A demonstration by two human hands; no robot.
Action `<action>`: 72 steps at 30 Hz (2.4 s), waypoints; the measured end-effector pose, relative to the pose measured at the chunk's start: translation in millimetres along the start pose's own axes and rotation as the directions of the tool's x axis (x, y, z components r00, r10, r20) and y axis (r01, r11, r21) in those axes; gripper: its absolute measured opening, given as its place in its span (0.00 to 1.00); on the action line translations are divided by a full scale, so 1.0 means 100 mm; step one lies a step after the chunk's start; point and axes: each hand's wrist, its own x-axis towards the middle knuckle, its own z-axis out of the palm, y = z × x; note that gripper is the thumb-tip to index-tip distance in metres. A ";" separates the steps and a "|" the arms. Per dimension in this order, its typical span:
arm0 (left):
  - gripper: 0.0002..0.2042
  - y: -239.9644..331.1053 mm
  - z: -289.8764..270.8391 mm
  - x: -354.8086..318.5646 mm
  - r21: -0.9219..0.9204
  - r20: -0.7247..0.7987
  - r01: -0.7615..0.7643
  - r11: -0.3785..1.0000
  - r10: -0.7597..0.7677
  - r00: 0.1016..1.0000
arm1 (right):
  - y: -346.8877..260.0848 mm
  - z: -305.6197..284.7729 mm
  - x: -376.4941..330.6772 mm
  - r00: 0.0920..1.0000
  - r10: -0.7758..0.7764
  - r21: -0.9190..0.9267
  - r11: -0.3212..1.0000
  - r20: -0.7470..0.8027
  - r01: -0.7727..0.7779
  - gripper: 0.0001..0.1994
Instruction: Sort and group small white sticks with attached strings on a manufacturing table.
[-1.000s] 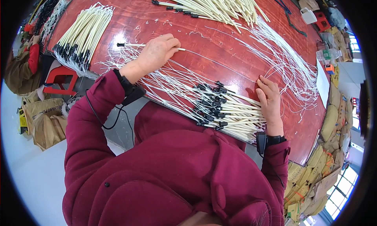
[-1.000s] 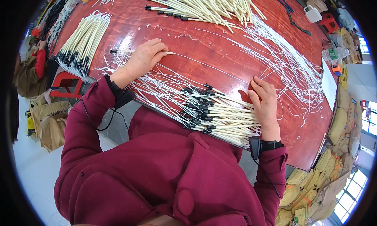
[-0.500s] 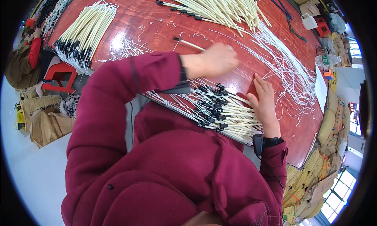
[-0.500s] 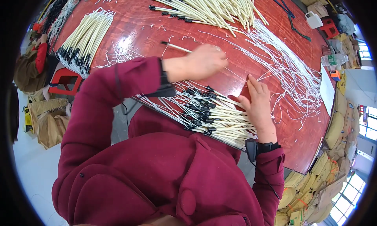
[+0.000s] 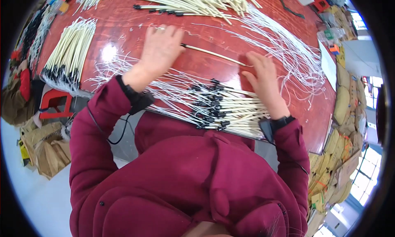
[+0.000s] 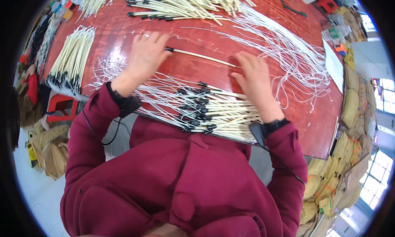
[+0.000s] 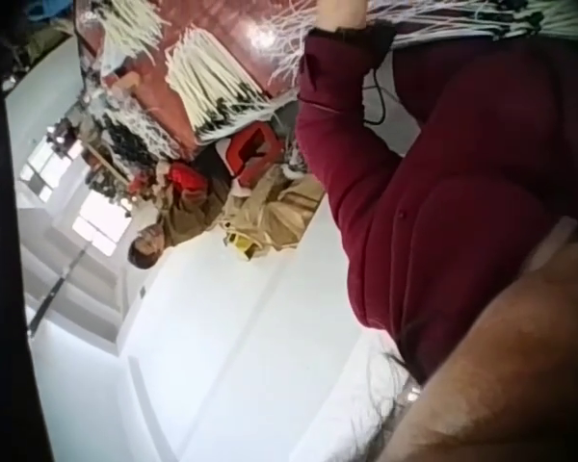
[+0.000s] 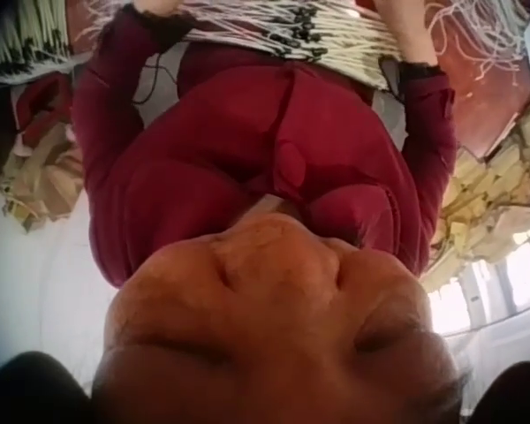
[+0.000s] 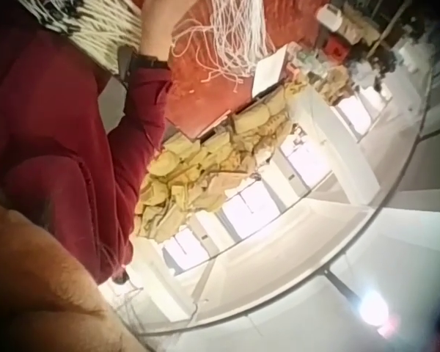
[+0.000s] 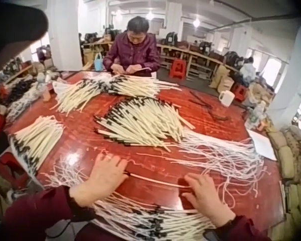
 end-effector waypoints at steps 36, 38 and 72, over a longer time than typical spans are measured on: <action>0.12 1.09 0.10 0.54 -0.573 0.046 -0.351 0.740 0.457 0.888 | 0.12 -0.76 -0.68 0.980 0.183 0.099 0.977 0.083 -0.191 0.09; 0.13 1.50 0.26 0.66 -0.551 0.110 -0.332 0.766 0.460 0.881 | 0.06 -0.75 -0.58 0.974 0.207 0.071 0.974 0.091 -0.214 0.10; 0.04 0.34 0.15 0.29 -0.464 0.256 -0.353 0.812 0.505 0.825 | 0.23 -0.21 -0.35 0.986 0.139 -0.112 0.985 0.088 -0.129 0.26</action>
